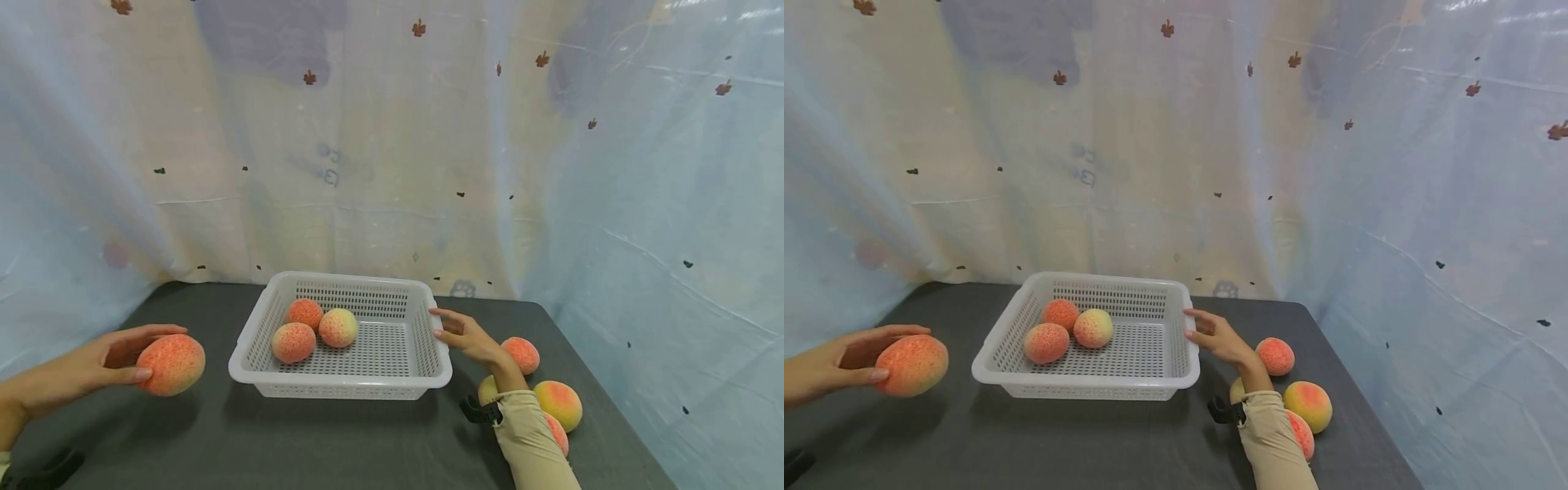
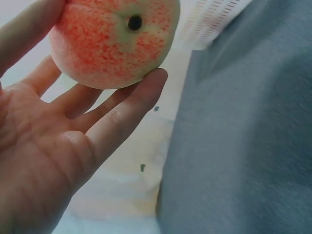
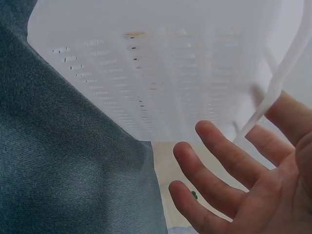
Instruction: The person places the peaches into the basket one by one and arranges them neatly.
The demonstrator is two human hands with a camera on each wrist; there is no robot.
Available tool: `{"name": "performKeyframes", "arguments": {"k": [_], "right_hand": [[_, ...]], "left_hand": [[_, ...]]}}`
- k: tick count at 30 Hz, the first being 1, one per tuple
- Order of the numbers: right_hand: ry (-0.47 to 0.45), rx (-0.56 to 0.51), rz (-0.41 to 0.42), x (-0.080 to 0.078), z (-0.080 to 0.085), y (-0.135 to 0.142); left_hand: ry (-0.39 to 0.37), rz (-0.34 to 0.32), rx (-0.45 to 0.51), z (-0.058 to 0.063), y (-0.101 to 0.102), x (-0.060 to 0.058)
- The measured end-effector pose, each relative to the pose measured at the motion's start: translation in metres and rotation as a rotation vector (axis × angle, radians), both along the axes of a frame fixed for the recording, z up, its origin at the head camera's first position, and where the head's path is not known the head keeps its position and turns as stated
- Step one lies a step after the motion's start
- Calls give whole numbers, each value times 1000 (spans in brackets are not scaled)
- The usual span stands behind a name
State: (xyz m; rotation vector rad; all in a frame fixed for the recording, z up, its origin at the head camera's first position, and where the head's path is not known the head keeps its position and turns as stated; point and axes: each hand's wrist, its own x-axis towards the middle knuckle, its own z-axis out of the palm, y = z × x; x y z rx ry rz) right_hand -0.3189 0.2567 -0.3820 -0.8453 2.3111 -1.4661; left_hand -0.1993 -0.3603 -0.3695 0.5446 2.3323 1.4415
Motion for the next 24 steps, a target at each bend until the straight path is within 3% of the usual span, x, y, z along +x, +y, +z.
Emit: {"name": "performKeyframes", "arguments": {"k": [9, 17, 24], "right_hand": [[-2, -2, 0, -3, -1, 1], [-6, 5, -10, -3, -3, 1], [0, 14, -17, -3, -3, 1]], "left_hand": [[73, 26, 15, 17, 14, -8], [194, 75, -24, 22, 30, -18], [249, 100, -23, 27, 49, -28]]}}
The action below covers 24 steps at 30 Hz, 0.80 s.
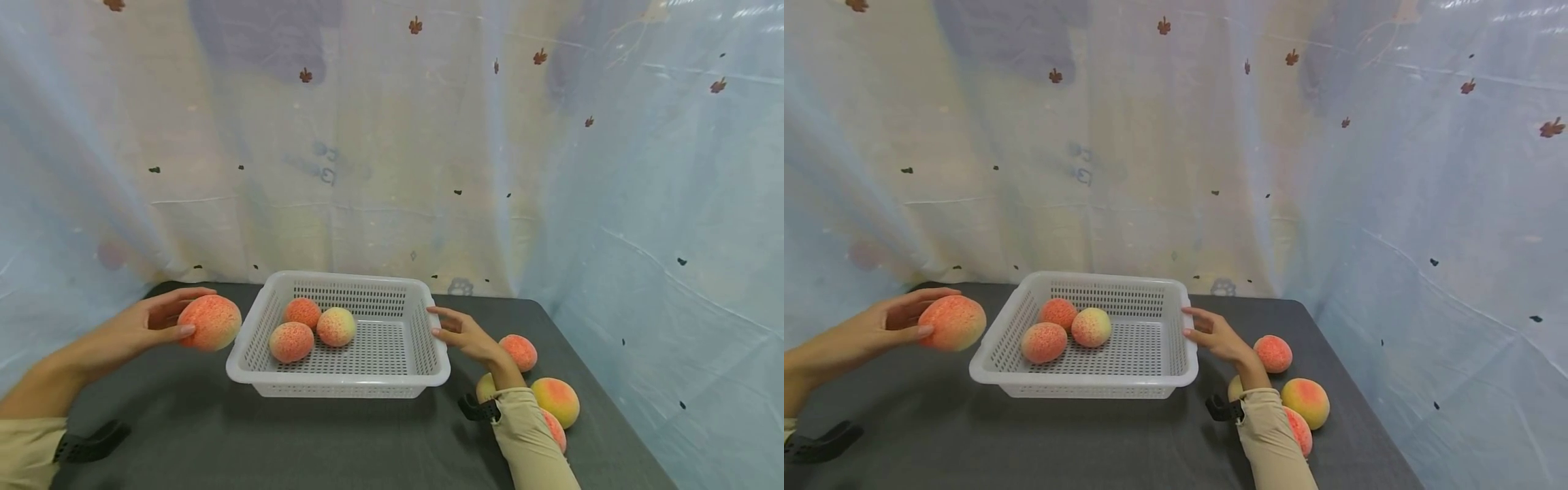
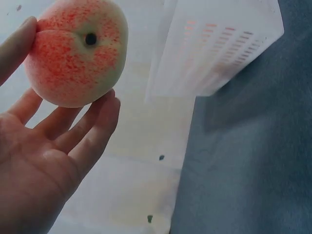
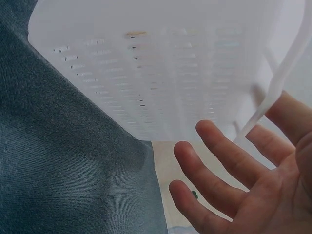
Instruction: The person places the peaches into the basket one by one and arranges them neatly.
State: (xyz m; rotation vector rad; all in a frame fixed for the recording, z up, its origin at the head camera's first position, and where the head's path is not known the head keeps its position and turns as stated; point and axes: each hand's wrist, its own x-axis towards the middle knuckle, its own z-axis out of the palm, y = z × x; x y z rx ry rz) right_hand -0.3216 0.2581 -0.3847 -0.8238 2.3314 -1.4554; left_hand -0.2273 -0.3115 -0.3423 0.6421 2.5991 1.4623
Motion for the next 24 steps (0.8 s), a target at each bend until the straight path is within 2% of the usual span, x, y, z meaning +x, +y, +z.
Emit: {"name": "performKeyframes", "arguments": {"k": [9, 16, 24], "right_hand": [[-5, -5, 2, 0, 0, -1], [-4, -24, 20, -1, 1, -1], [-12, -32, 30, -2, -1, 0]], "left_hand": [[53, 17, 13, 2, 22, -9], [101, -8, 53, -1, 36, -18], [96, -25, 55, -5, 52, -26]]}}
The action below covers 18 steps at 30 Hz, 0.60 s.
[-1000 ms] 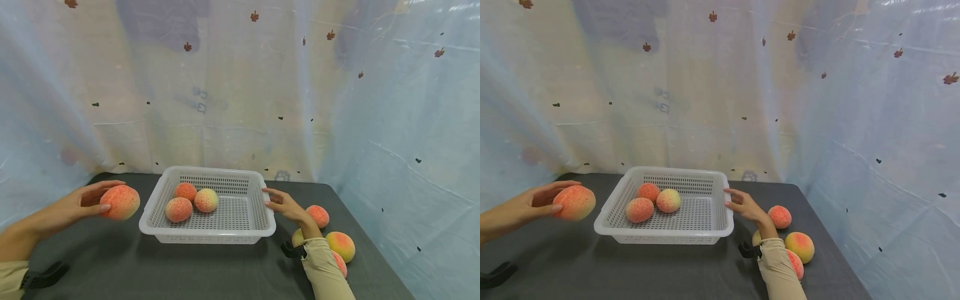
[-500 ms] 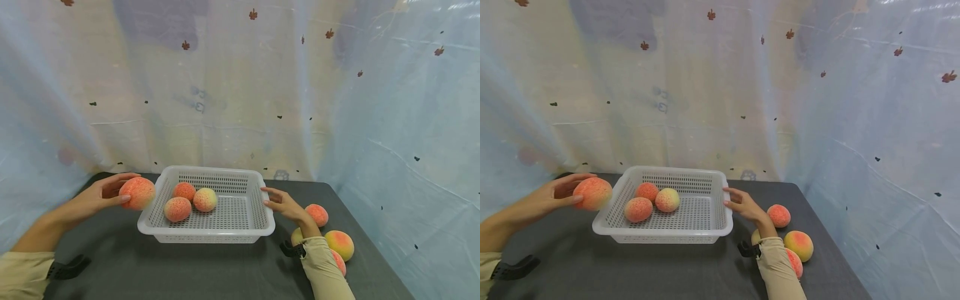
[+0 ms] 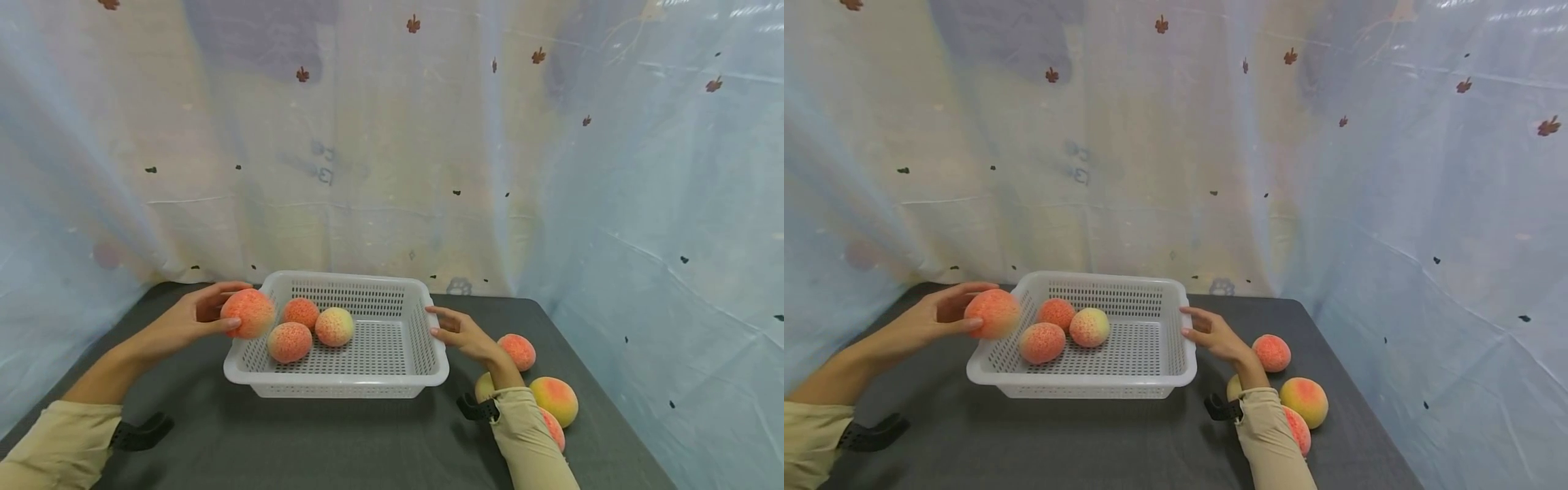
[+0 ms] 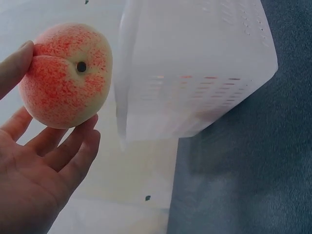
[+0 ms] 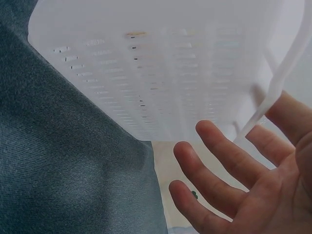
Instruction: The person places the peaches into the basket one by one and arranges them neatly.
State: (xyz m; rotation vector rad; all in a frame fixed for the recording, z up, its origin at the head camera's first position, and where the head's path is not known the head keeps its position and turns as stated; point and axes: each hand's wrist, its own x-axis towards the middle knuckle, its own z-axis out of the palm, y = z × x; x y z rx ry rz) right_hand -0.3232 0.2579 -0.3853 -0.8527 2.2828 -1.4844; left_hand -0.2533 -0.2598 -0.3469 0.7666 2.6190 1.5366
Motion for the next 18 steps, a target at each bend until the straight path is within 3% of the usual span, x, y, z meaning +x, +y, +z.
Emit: {"name": "performKeyframes", "arguments": {"k": [18], "right_hand": [[-8, 0, -6, 0, -1, -1]], "left_hand": [[87, 45, -71, -7, 32, -12]]}}
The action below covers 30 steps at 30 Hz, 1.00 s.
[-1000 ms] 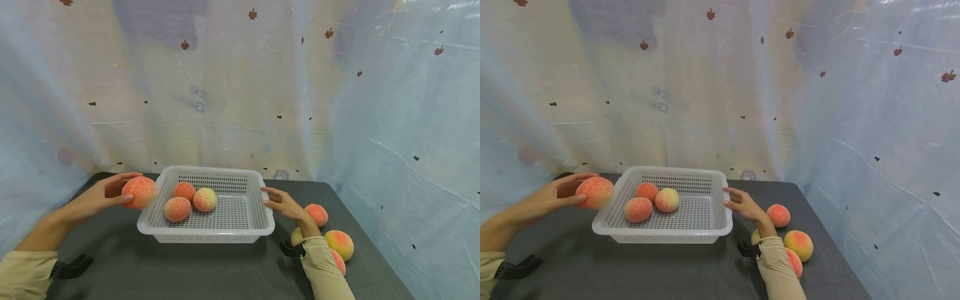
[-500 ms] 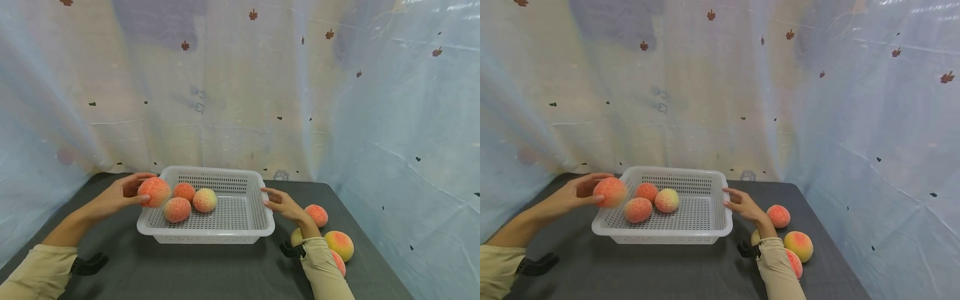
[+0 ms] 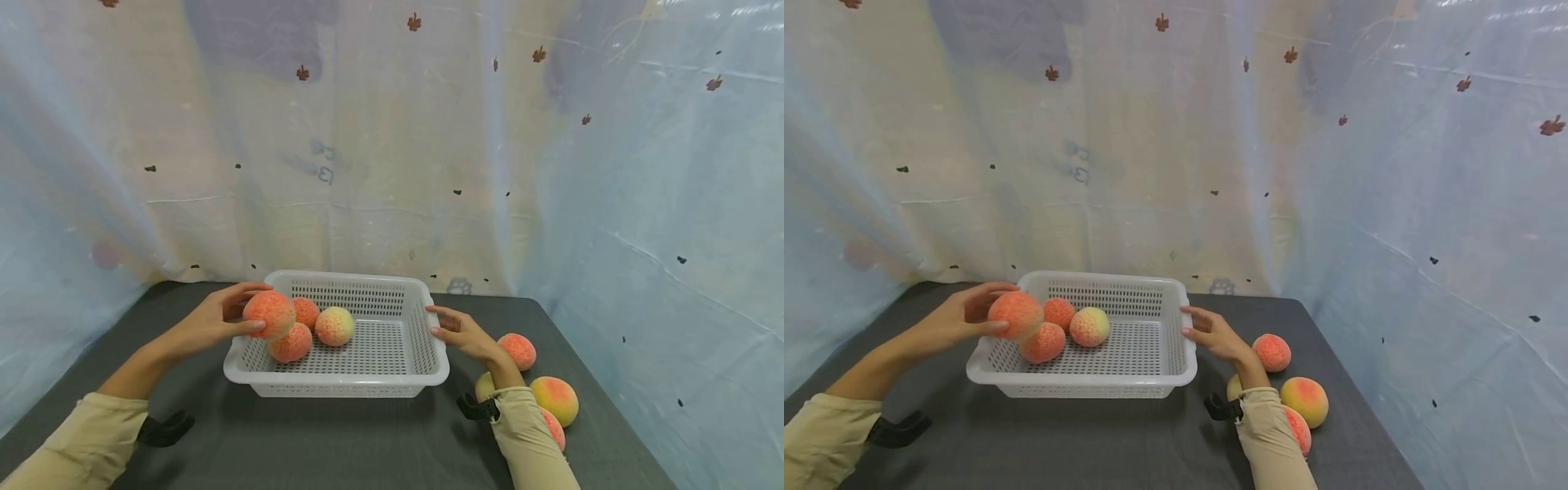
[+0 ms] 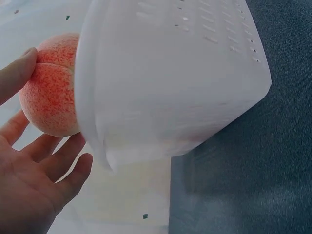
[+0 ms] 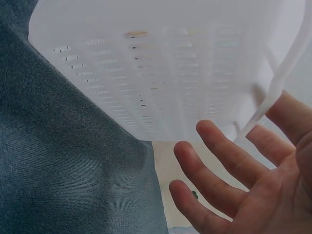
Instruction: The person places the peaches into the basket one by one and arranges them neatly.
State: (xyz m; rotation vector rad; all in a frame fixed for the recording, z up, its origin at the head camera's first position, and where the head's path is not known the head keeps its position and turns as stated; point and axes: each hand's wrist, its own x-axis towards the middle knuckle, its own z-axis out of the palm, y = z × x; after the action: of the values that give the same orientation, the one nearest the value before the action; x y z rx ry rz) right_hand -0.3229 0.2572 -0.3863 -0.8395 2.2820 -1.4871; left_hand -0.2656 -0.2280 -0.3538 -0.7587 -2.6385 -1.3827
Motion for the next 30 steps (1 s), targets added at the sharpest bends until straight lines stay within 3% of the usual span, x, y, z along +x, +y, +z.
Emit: {"name": "performKeyframes", "arguments": {"k": [8, 20, 30], "right_hand": [[-1, 2, -4, -3, 2, 1], [5, 1, 2, -2, 2, 0], [7, 2, 0, 0, -1, 1]], "left_hand": [[32, -11, -30, 4, 19, -3], [55, -55, -84, -6, 39, -9], [-62, -137, -67, -13, 61, -10]]}}
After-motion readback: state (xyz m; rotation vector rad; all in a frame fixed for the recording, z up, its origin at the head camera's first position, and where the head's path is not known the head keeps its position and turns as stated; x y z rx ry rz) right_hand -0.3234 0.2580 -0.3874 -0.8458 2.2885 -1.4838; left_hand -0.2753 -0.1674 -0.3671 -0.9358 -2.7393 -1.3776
